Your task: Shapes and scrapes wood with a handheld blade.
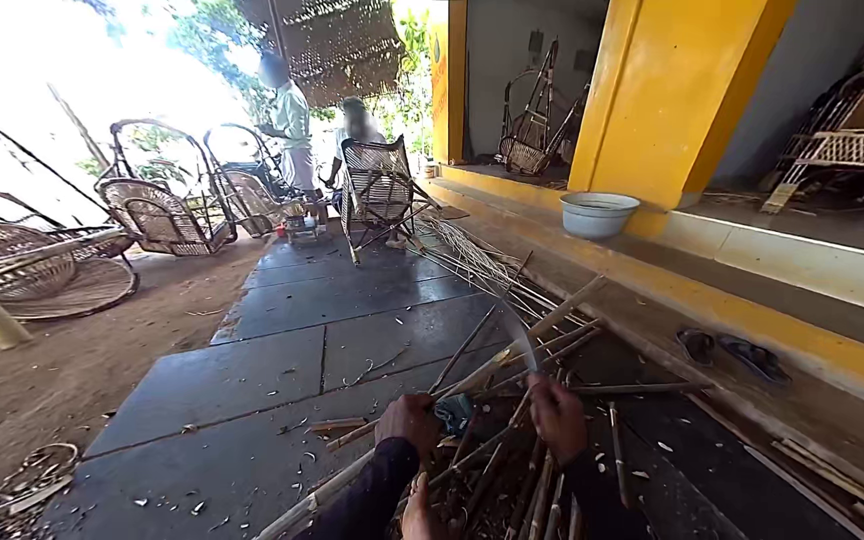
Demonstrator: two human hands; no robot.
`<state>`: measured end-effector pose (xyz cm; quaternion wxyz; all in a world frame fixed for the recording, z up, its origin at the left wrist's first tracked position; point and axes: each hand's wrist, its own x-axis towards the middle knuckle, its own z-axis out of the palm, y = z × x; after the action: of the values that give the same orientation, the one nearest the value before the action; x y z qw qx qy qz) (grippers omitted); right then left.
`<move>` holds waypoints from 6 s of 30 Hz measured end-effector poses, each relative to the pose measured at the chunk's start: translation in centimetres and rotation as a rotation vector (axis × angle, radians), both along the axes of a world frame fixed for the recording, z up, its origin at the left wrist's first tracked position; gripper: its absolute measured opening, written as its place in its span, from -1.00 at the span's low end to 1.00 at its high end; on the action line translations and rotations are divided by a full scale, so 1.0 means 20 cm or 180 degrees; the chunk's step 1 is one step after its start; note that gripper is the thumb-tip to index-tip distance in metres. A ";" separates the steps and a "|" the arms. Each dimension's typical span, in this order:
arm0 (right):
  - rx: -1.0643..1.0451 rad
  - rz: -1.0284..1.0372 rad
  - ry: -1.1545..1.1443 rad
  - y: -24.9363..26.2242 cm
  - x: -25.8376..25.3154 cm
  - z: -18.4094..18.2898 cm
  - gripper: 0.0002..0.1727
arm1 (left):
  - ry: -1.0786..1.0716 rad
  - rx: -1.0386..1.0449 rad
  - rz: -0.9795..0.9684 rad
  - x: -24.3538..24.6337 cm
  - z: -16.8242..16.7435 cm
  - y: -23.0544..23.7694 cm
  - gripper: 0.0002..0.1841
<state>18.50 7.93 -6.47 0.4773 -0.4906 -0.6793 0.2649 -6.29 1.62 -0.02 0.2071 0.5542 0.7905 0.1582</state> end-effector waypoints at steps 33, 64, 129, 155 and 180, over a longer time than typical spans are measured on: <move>0.0524 0.0327 -0.0909 -0.04 -0.12 -0.04 -0.39 | -0.0379 0.0172 -0.0579 -0.02 -0.04 0.01 -0.70; 0.0284 0.0040 0.0457 -0.07 -0.11 -0.12 -0.48 | -0.0166 -0.0168 -0.0847 0.04 0.03 -0.02 -0.66; 0.0411 0.0012 -0.0042 -0.23 0.03 -0.17 -0.47 | -0.0309 -0.0261 -0.1403 0.06 -0.02 -0.05 -0.76; 0.0066 -0.0224 0.0745 -0.27 -0.05 -0.14 -0.55 | -0.0251 -0.0053 -0.1199 0.07 0.05 -0.10 -0.78; -0.0987 0.0367 0.1621 -0.21 0.00 0.07 -0.45 | -0.0678 0.0372 -0.1177 0.19 0.03 0.01 -0.66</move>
<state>18.54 3.81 -5.13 0.5359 -0.4360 -0.5159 0.5065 -2.39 1.78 0.51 0.2825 0.6809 0.6386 0.2208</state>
